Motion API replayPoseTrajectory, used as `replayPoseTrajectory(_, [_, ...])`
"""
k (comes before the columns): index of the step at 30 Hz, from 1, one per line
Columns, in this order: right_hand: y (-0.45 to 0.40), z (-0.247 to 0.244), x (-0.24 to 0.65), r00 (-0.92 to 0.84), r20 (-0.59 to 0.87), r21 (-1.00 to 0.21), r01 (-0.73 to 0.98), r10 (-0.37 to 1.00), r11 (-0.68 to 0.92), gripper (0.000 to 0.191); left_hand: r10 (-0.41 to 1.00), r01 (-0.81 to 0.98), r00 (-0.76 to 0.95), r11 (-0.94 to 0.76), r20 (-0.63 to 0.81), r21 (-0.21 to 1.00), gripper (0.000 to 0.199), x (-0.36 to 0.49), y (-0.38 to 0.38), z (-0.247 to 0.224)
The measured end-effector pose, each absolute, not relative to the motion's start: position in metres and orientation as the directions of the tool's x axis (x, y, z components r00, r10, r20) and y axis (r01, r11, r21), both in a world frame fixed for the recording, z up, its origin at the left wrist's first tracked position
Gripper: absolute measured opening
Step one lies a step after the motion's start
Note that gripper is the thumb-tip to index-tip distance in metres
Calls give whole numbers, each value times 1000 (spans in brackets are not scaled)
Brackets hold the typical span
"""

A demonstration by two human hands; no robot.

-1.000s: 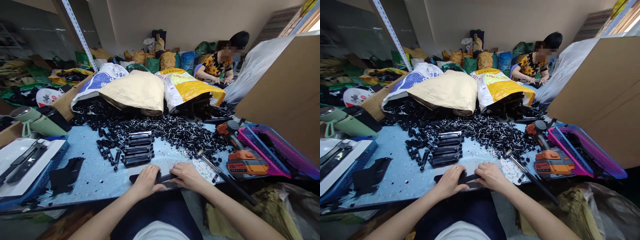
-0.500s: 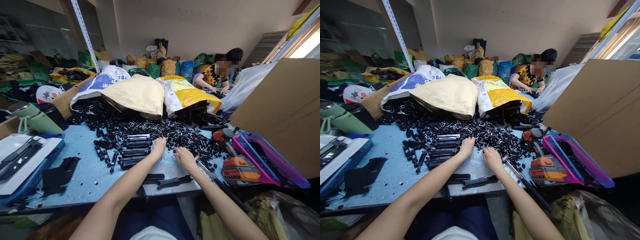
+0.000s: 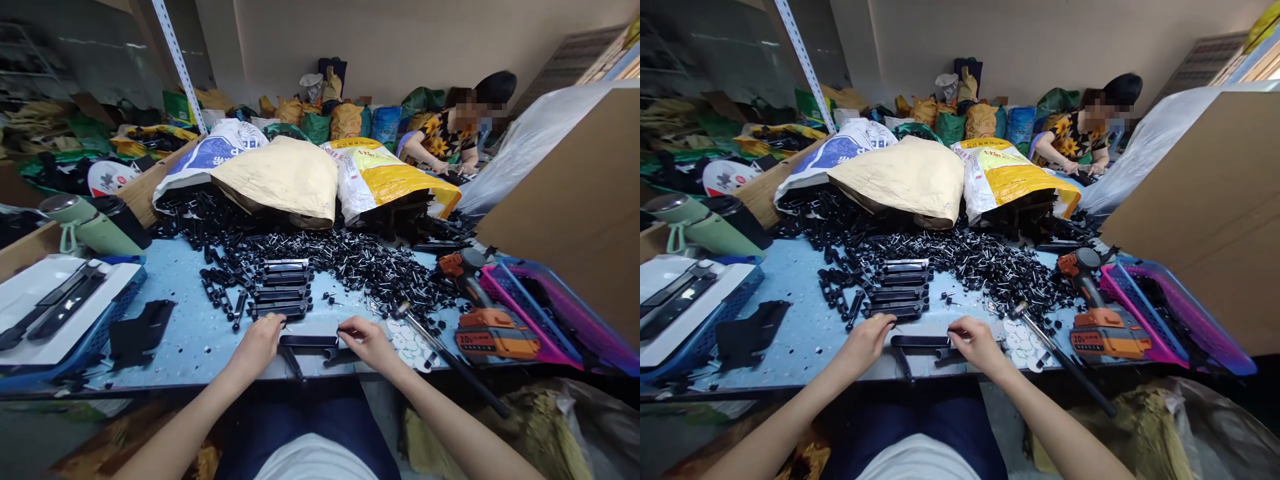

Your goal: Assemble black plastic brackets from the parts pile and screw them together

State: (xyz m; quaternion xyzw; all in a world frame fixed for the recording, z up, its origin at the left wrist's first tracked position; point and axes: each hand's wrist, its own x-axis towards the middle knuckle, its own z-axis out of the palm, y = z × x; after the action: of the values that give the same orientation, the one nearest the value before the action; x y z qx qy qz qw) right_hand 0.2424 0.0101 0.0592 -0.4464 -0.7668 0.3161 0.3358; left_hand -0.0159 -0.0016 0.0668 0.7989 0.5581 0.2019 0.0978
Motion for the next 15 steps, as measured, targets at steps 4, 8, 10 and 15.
replayPoseTrajectory(4, [1, 53, 236, -381, 359, -714, 477, 852, 513, 12, 945, 894, 301, -326, 126, 307, 25, -23, -19, 67])
replayPoseTrajectory(8, [-3, 56, 237, -515, 349, -628, 491, 783, 603, 16, 937, 915, 323, -345, 131, 209, 32, -16, -22, 70])
replayPoseTrajectory(10, [-6, 58, 236, -568, 317, -592, 508, 760, 626, 18, 929, 914, 339, -362, 146, 182, 37, -12, -21, 67])
replayPoseTrajectory(15, [-10, 54, 236, -548, 343, -574, 520, 763, 632, 23, 880, 876, 457, -471, 133, 105, 43, -12, -23, 51])
